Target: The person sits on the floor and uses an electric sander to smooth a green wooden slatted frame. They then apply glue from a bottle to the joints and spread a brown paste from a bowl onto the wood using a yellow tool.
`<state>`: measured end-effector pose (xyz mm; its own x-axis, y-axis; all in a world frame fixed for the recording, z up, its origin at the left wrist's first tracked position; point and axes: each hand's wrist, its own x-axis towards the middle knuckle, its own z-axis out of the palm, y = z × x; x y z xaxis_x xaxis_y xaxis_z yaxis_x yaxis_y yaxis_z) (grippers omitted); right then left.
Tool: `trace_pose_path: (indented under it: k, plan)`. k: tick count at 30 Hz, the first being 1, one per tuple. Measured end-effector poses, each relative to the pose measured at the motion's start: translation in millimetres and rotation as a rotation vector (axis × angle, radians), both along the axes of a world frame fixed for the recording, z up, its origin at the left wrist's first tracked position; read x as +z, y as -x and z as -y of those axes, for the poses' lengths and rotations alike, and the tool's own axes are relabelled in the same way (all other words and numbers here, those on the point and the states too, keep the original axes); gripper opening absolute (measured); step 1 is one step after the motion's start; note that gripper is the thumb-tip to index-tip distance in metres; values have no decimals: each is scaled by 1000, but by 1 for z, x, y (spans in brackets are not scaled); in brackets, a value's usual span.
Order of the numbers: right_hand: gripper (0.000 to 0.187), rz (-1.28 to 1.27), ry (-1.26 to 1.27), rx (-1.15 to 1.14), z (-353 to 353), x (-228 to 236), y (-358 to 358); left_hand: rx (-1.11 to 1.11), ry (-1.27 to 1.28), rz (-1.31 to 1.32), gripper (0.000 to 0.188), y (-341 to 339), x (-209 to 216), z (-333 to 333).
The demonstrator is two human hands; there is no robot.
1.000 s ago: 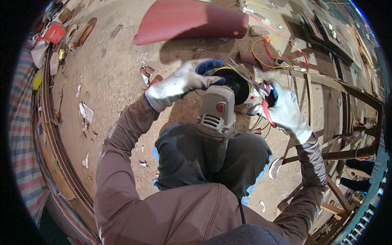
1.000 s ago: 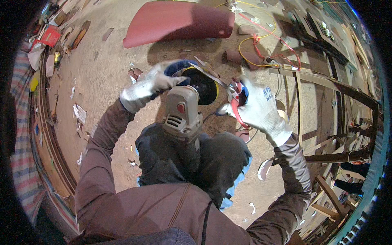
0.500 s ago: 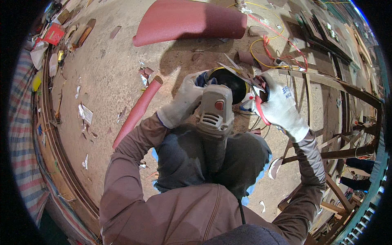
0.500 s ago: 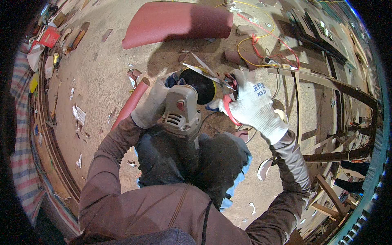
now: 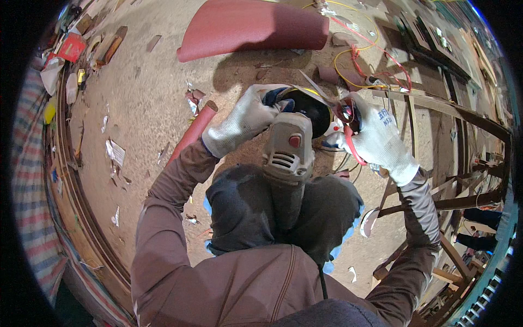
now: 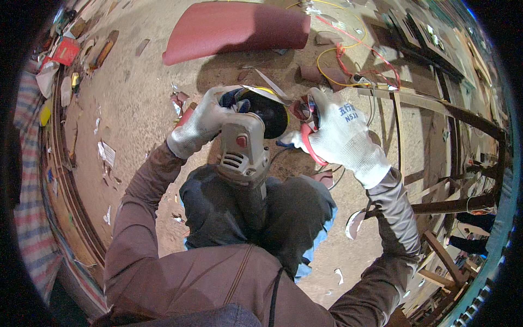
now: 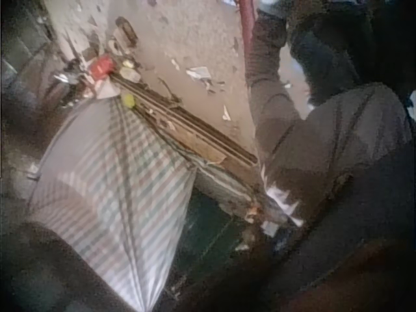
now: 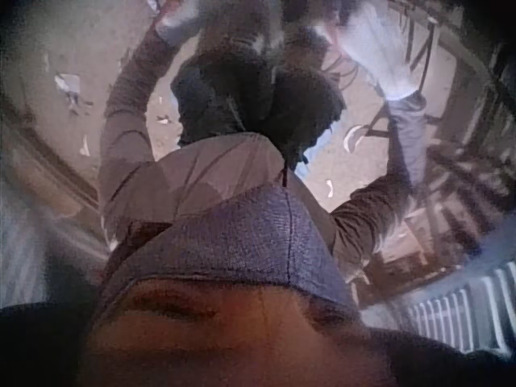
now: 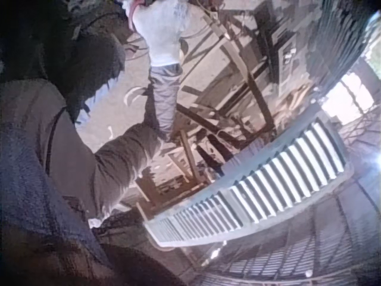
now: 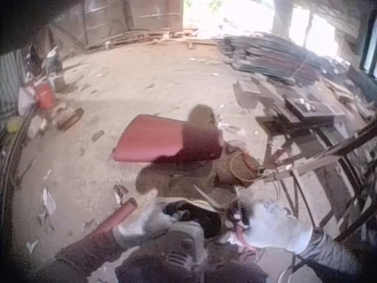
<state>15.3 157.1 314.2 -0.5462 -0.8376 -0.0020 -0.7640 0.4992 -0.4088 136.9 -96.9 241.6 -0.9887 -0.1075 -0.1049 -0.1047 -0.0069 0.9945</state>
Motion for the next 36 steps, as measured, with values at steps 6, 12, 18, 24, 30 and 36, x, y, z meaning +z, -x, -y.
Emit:
trace_pose_path:
  k: [6, 12, 18, 24, 30, 36]
  plan:
    - [35, -38, 1, -35, -5, -13, 0, -33, 47, -20, 40, 0, 3, 1]
    - [30, 3, 84, -46, -6, -16, -7, -99, -118, 54, 43, 5, -4, 9]
    - [23, 123, 3, -118, -16, -13, -12, -207, -944, 85, 49, -16, -22, 3]
    - [19, 109, 24, -152, -21, -14, -11, -129, -392, 151, 46, -33, 26, -19]
    - [32, 103, 34, -22, -25, -6, -1, 4, -509, 63, 47, -13, -7, -22]
    - [41, 164, 101, 15, -21, -14, -1, -32, -566, 39, 52, -8, -19, -21]
